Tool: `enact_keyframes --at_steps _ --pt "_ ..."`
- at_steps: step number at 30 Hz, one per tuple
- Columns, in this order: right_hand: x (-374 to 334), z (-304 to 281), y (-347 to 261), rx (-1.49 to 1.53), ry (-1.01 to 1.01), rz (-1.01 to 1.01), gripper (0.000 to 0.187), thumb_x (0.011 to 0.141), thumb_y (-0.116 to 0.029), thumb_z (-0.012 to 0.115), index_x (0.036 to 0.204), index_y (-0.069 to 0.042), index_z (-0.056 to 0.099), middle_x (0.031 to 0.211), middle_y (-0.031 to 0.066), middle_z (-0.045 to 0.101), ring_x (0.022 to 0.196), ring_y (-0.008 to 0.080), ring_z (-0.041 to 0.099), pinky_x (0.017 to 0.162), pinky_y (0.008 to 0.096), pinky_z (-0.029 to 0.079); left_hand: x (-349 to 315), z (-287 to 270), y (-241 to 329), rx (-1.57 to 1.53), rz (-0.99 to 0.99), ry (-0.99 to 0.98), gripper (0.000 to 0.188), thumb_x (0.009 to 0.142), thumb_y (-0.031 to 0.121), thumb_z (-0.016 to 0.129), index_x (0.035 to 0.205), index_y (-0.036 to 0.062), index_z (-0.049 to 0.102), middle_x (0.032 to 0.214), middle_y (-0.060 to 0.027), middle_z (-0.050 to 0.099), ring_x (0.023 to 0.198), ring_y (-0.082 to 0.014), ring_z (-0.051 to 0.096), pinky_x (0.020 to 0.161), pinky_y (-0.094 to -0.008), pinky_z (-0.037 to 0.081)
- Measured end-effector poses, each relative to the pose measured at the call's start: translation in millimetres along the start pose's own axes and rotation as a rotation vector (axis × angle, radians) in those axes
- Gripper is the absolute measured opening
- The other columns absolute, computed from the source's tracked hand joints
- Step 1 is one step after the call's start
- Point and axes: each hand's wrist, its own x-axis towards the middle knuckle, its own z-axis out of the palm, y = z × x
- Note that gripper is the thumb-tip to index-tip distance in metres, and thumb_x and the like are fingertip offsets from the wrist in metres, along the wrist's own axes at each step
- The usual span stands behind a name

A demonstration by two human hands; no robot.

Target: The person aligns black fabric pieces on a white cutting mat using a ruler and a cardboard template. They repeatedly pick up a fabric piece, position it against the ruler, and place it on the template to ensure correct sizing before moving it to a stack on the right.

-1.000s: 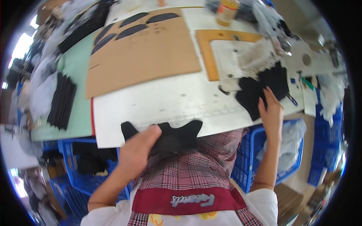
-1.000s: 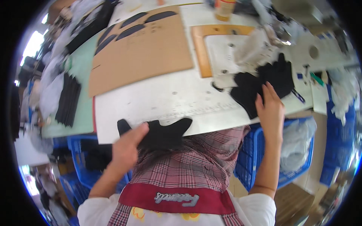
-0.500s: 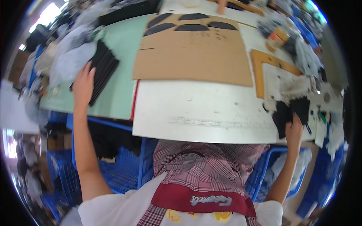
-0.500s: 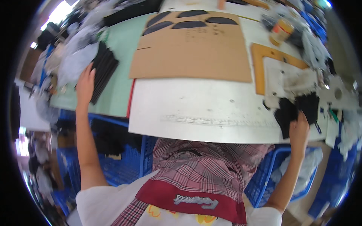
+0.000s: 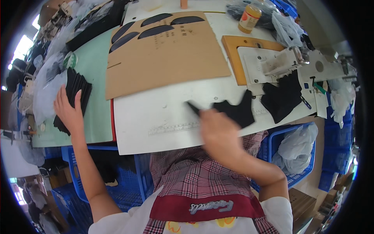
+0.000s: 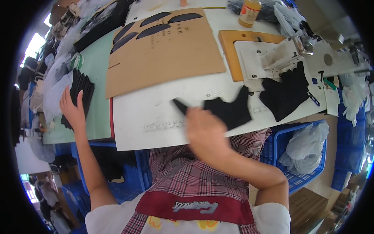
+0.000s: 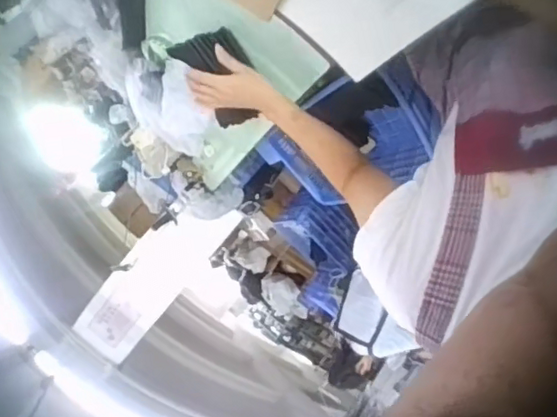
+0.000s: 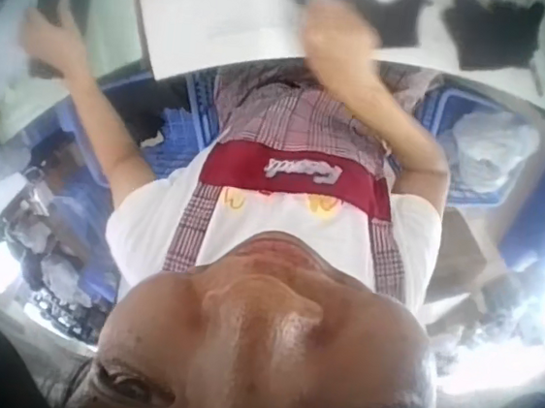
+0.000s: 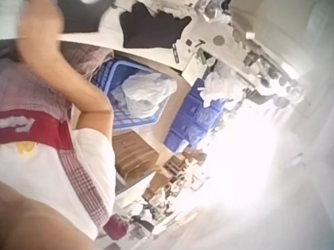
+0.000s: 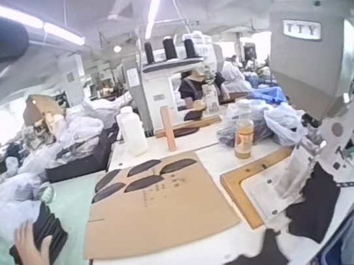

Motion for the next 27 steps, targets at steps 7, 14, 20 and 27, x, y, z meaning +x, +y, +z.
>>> enact_keyframes --at_steps 7,14,20,27 --pt "31 37 -37 0.247 0.057 -0.074 0.074 0.08 -0.053 0.067 0.112 0.013 0.059 0.11 0.0228 0.062 0.085 0.0246 0.06 0.069 0.0273 0.053 89 66 189 -0.726 0.172 -0.245 0.039 0.086 0.018 0.068 0.121 0.0014 0.062 0.125 -0.0157 0.062 0.117 -0.0319 0.056 0.102 -0.0394 0.043" --pt "-1 7 34 0.493 0.154 0.057 0.039 0.075 -0.023 0.079 0.103 0.002 0.066 0.111 0.0149 0.066 0.076 0.0242 0.065 0.065 0.0319 0.053 183 178 341 -0.598 0.515 -0.331 0.02 0.084 0.007 0.059 0.103 -0.0007 0.063 0.107 -0.0181 0.064 0.108 -0.0361 0.058 0.092 -0.0443 0.048" --pt "-17 0 78 0.566 0.209 0.195 0.03 0.077 -0.014 0.077 0.1 0.002 0.067 0.106 0.0145 0.067 0.078 0.0252 0.067 0.066 0.0326 0.054 204 210 369 -0.562 0.506 -0.442 0.014 0.085 0.005 0.054 0.091 -0.002 0.063 0.099 -0.0191 0.065 0.099 -0.0379 0.06 0.088 -0.046 0.049" --pt "8 19 98 0.662 0.384 0.274 0.025 0.079 -0.006 0.074 0.101 0.002 0.067 0.106 0.0159 0.067 0.083 0.0324 0.068 0.073 0.0351 0.056 230 168 335 -1.184 -0.098 -0.238 0.018 0.087 0.005 0.059 0.099 -0.0068 0.066 0.092 -0.0138 0.07 0.088 -0.0256 0.067 0.08 -0.0343 0.053"
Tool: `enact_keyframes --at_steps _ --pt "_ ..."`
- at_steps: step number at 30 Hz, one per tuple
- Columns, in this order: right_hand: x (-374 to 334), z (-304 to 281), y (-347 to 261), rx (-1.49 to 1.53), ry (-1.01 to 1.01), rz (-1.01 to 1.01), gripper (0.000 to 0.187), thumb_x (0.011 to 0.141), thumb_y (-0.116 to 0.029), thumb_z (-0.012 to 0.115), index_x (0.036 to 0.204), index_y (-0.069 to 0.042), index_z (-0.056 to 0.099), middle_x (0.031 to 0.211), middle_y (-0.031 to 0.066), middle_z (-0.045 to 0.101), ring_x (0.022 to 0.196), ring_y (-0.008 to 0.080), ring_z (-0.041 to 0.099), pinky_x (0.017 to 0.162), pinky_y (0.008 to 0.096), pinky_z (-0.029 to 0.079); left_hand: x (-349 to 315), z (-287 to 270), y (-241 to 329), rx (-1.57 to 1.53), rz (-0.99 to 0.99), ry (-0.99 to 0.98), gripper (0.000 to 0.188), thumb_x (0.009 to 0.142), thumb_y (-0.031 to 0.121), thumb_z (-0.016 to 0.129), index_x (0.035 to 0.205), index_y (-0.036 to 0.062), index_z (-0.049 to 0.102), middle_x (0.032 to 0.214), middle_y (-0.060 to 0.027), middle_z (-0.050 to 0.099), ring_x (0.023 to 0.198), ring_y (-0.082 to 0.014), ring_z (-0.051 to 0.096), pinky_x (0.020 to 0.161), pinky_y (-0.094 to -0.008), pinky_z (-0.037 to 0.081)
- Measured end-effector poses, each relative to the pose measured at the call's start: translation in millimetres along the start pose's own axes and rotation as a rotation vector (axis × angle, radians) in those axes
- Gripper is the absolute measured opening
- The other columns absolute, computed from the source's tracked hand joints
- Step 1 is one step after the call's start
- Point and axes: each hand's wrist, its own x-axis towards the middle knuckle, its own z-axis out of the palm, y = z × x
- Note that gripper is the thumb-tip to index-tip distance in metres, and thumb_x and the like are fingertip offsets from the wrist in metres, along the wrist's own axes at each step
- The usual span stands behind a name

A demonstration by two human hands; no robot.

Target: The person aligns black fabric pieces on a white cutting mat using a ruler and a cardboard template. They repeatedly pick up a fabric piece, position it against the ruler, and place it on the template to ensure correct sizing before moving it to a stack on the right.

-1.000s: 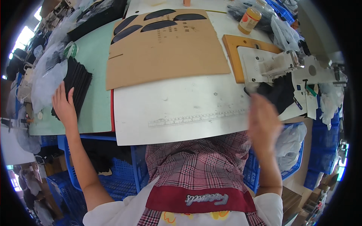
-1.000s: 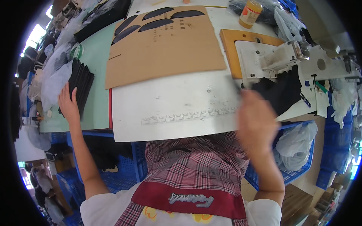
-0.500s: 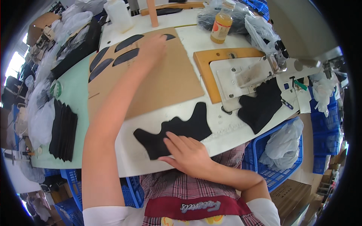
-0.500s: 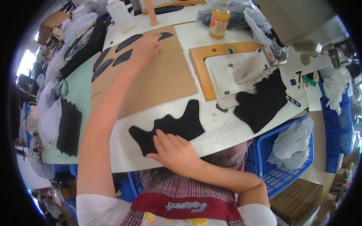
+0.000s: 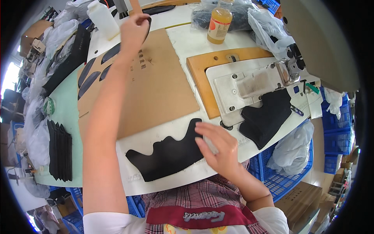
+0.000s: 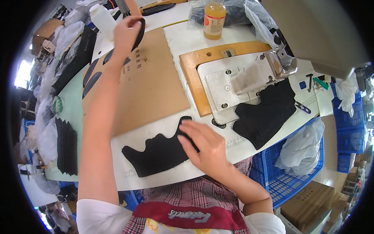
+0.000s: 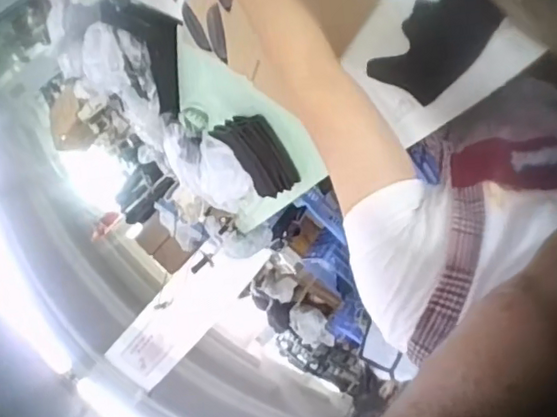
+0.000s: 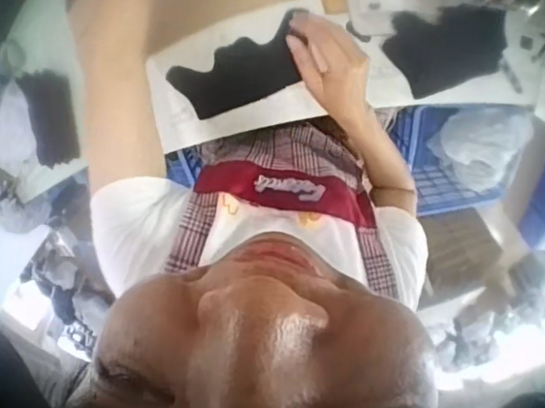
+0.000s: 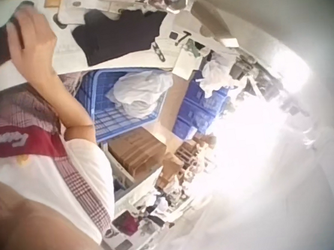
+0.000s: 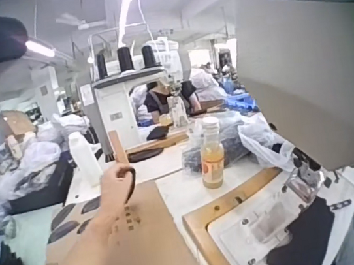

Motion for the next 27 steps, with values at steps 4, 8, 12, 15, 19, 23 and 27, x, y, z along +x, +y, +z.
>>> enact_keyframes --at_steps 4,8,12,15,19,23,27 --pt "23 15 3 0.312 0.067 0.301 0.043 0.088 -0.015 0.071 0.124 0.003 0.055 0.121 0.0165 0.062 0.111 0.0293 0.062 0.09 0.0389 0.051 -32 -60 59 -0.89 -0.324 -0.065 0.022 0.092 0.009 0.06 0.11 -0.0036 0.062 0.102 -0.0096 0.068 0.095 -0.0185 0.065 0.089 -0.0293 0.052" --pt "34 31 -6 1.12 0.018 0.561 0.055 0.092 -0.021 0.068 0.134 0.003 0.044 0.126 0.0162 0.059 0.117 0.0221 0.057 0.097 0.0368 0.048 -112 -98 108 -1.18 -0.475 -0.24 0.028 0.092 0.006 0.056 0.118 -0.0052 0.056 0.111 -0.0117 0.065 0.101 -0.0202 0.063 0.093 -0.0324 0.051" --pt "18 26 -24 1.315 -0.216 0.728 0.034 0.093 -0.015 0.066 0.119 0.002 0.054 0.11 0.014 0.066 0.101 0.0171 0.065 0.089 0.031 0.051 -194 -116 120 -1.349 -0.563 -0.219 0.033 0.092 0.006 0.05 0.122 -0.0062 0.054 0.118 -0.0153 0.062 0.109 -0.0233 0.06 0.097 -0.037 0.048" --pt "-9 16 -29 1.161 -0.218 0.752 0.012 0.092 -0.008 0.065 0.099 0.001 0.061 0.093 0.0111 0.07 0.085 0.0152 0.068 0.079 0.0259 0.054 -248 -127 124 -1.358 -0.61 -0.164 0.037 0.091 0.006 0.047 0.125 -0.0077 0.052 0.121 -0.0169 0.061 0.114 -0.0264 0.058 0.102 -0.0424 0.045" --pt "-38 -11 -29 0.669 -0.272 0.625 0.016 0.086 -0.005 0.072 0.096 0.003 0.063 0.087 0.0044 0.068 0.078 0.0071 0.061 0.073 0.0218 0.049 -306 -140 119 -1.162 -0.708 -0.16 0.033 0.097 0.014 0.05 0.123 -0.0065 0.052 0.115 -0.018 0.062 0.108 -0.0283 0.062 0.097 -0.0392 0.05" --pt "-50 -32 -38 0.363 -0.355 0.455 0.019 0.08 -0.004 0.075 0.094 0.004 0.064 0.081 0.0029 0.066 0.073 0.0087 0.057 0.071 0.0247 0.049 -334 -139 123 -0.905 -0.737 -0.143 0.021 0.093 0.012 0.063 0.107 -0.0032 0.06 0.097 -0.0147 0.067 0.086 -0.0215 0.068 0.079 -0.0312 0.055" --pt "-48 -46 -60 0.227 -0.392 0.399 0.017 0.078 -0.001 0.073 0.092 0.003 0.065 0.078 0.0055 0.064 0.071 0.012 0.059 0.071 0.0249 0.048 -342 -140 124 -0.807 -0.765 -0.188 0.015 0.086 0.004 0.071 0.097 -0.0007 0.063 0.086 -0.0103 0.068 0.074 -0.0144 0.066 0.069 -0.0256 0.053"
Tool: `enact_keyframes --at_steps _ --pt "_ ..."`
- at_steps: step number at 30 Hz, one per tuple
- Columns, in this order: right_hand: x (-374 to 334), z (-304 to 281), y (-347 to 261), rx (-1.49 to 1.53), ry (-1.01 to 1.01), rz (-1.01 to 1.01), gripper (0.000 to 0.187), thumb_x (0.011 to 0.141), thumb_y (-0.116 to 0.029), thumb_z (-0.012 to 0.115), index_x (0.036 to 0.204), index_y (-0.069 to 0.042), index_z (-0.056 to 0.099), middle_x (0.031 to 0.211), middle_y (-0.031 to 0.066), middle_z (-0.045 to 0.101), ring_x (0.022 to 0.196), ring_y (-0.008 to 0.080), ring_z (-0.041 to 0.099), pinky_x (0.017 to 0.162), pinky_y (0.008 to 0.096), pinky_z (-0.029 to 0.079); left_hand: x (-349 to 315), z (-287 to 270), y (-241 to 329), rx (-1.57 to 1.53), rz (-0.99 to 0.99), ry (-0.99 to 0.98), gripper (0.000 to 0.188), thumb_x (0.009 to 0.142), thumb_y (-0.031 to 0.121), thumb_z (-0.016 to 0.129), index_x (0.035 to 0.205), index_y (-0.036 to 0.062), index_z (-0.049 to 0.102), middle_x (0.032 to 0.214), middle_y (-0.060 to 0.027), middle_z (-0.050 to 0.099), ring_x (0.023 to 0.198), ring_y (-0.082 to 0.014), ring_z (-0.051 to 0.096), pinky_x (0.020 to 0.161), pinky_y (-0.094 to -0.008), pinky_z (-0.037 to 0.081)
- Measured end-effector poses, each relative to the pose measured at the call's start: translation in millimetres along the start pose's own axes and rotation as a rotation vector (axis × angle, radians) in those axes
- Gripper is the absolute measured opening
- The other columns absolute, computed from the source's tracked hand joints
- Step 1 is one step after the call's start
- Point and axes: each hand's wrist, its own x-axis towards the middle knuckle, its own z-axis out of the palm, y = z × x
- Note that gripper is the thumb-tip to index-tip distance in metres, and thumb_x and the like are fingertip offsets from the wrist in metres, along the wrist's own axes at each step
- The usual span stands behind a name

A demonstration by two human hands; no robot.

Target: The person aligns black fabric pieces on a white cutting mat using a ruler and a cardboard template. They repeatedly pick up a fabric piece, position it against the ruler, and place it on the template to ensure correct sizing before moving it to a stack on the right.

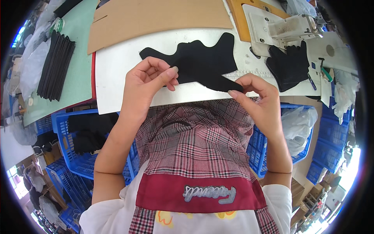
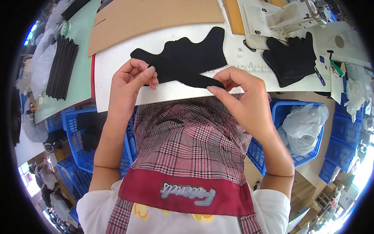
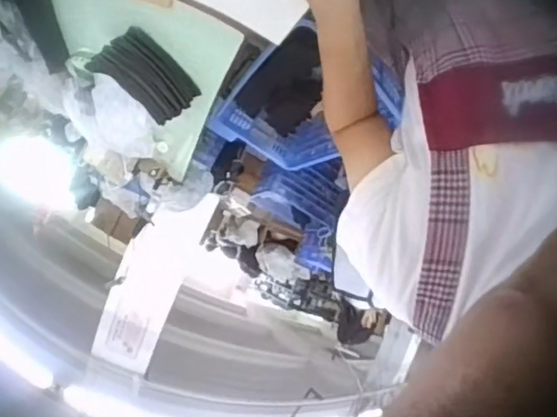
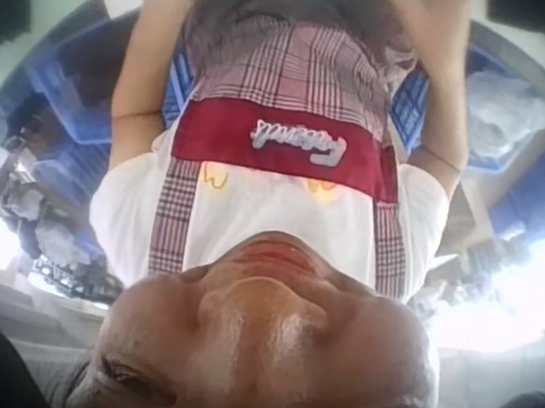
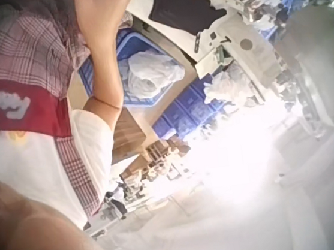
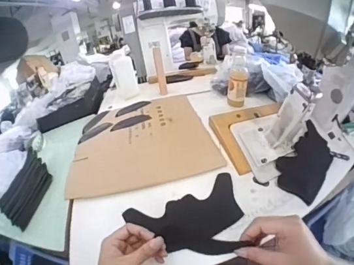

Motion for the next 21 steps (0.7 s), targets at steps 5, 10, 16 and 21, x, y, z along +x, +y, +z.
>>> enact_keyframes --at_steps 5,10,16,21 --pt "3 -11 -7 -0.049 0.08 -0.069 0.014 0.078 0.002 0.071 0.091 0.002 0.068 0.082 0.0059 0.066 0.073 0.0118 0.058 0.071 0.0245 0.048 -3 4 1 0.014 0.036 -0.012 0.015 0.086 0.003 0.07 0.097 0.0004 0.061 0.083 -0.0077 0.066 0.071 -0.0122 0.063 0.067 -0.0247 0.051" --pt "11 -19 -8 -0.062 0.103 -0.159 0.019 0.075 0.004 0.07 0.094 -0.001 0.07 0.084 0.0048 0.068 0.074 0.0119 0.058 0.073 0.0245 0.048 2 -1 4 0.192 0.037 -0.037 0.014 0.092 0.008 0.063 0.102 -0.0005 0.059 0.088 -0.0085 0.065 0.075 -0.0135 0.061 0.071 -0.0268 0.05" --pt "24 -41 -28 -0.258 0.032 -0.223 0.012 0.079 0.002 0.068 0.09 0.001 0.068 0.083 0.0039 0.064 0.076 0.0116 0.057 0.073 0.0249 0.045 13 25 8 0.084 0.114 -0.174 0.041 0.102 0.03 0.048 0.124 -0.0036 0.054 0.118 -0.0163 0.063 0.105 -0.0214 0.062 0.09 -0.0324 0.05" --pt "35 -59 -50 -0.439 0.044 -0.304 0.009 0.08 -0.001 0.072 0.088 0.002 0.067 0.079 0.0013 0.061 0.075 0.0093 0.053 0.069 0.0235 0.041 18 58 -11 -0.183 -0.09 -0.511 0.066 0.105 0.049 0.028 0.136 -0.0065 0.043 0.13 -0.0259 0.056 0.114 -0.0309 0.061 0.096 -0.0383 0.049"
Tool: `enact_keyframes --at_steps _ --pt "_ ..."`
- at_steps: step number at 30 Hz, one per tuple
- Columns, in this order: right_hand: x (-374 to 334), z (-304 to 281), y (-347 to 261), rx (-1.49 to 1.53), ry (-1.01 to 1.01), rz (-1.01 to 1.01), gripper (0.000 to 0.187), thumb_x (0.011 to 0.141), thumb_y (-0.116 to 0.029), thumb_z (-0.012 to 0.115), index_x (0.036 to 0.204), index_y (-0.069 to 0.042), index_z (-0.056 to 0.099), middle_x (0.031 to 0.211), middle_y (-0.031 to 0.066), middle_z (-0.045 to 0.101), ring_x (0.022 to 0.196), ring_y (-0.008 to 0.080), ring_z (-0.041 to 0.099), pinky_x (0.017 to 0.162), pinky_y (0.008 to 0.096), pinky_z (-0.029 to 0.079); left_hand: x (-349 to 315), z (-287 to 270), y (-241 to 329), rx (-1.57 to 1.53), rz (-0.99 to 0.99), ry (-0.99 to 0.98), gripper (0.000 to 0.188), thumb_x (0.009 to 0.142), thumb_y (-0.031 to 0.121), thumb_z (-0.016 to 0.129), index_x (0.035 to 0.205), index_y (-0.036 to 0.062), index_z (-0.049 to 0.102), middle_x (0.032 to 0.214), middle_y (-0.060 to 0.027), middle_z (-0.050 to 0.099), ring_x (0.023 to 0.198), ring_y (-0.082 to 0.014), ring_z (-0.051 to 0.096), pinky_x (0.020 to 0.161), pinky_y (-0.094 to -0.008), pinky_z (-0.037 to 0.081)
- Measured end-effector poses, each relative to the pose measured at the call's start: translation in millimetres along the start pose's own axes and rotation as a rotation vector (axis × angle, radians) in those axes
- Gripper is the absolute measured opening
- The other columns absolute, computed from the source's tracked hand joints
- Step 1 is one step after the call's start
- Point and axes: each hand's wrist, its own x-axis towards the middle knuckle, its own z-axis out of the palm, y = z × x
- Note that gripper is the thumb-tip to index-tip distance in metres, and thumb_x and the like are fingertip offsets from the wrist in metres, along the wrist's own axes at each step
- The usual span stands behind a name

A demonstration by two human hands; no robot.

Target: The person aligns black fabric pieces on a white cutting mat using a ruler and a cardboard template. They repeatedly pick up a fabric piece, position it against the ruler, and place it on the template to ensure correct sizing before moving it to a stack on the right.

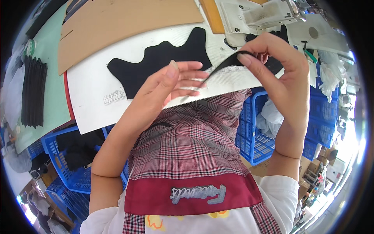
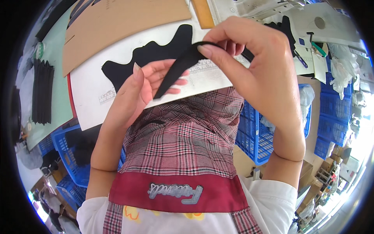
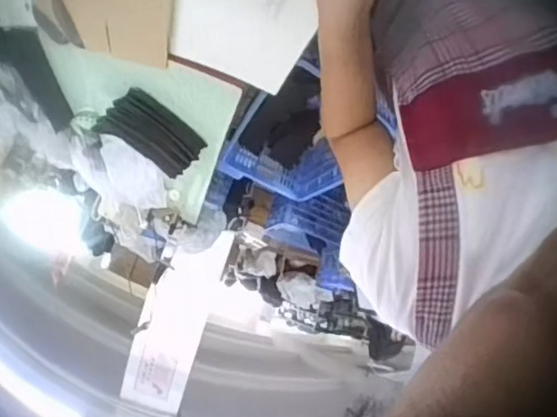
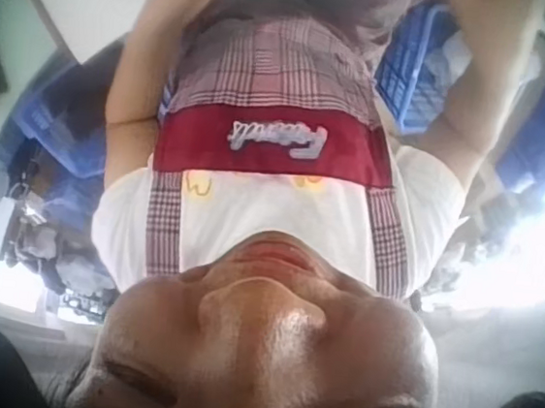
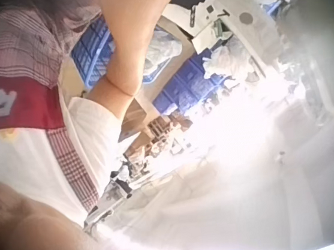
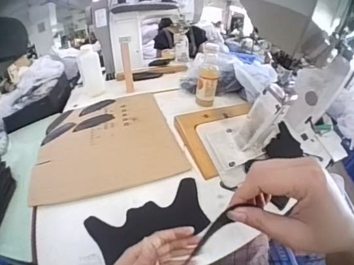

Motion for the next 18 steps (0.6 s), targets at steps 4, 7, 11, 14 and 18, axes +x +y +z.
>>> enact_keyframes --at_steps 4,7,11,14,18 --pt "2 -5 0 -0.051 0.008 0.06 0.012 0.08 -0.003 0.074 0.088 0.002 0.068 0.079 0.0004 0.062 0.074 0.0082 0.053 0.071 0.0228 0.042 -1 4 2 -0.17 -0.096 0.028 0.062 0.106 0.046 0.026 0.129 -0.0076 0.048 0.123 -0.0285 0.06 0.103 -0.0298 0.067 0.088 -0.0357 0.054" --pt "-1 0 8 0.009 -0.001 0.132 0.013 0.08 -0.004 0.075 0.09 0.001 0.069 0.081 0.0 0.064 0.075 0.0081 0.054 0.073 0.0229 0.044 -7 6 7 -0.012 -0.101 0.17 0.047 0.106 0.034 0.036 0.119 -0.0073 0.054 0.113 -0.0268 0.065 0.095 -0.0267 0.069 0.084 -0.0337 0.055" --pt "-1 9 13 0.079 -0.008 0.199 0.018 0.079 -0.006 0.076 0.096 0.0 0.071 0.085 -0.0005 0.066 0.076 0.0078 0.055 0.075 0.0223 0.046 -22 -3 4 0.149 -0.057 0.27 0.024 0.099 0.015 0.054 0.111 -0.0055 0.058 0.099 -0.0186 0.07 0.087 -0.0215 0.07 0.08 -0.029 0.054" --pt "-2 14 13 0.13 -0.018 0.219 0.017 0.08 -0.006 0.075 0.095 0.001 0.069 0.085 -0.0001 0.066 0.077 0.0077 0.056 0.075 0.0224 0.046 -32 -5 3 0.164 -0.006 0.367 0.018 0.093 0.006 0.062 0.108 -0.0042 0.061 0.094 -0.0117 0.068 0.081 -0.0167 0.067 0.076 -0.025 0.051" --pt "-7 23 12 0.293 -0.031 0.266 0.014 0.083 -0.006 0.074 0.093 0.0 0.066 0.085 -0.0005 0.064 0.079 0.0071 0.057 0.075 0.0218 0.046 -46 -7 11 0.407 0.155 0.48 0.012 0.09 -0.001 0.065 0.101 -0.0051 0.065 0.09 -0.0065 0.062 0.08 -0.0108 0.06 0.073 -0.0223 0.047"
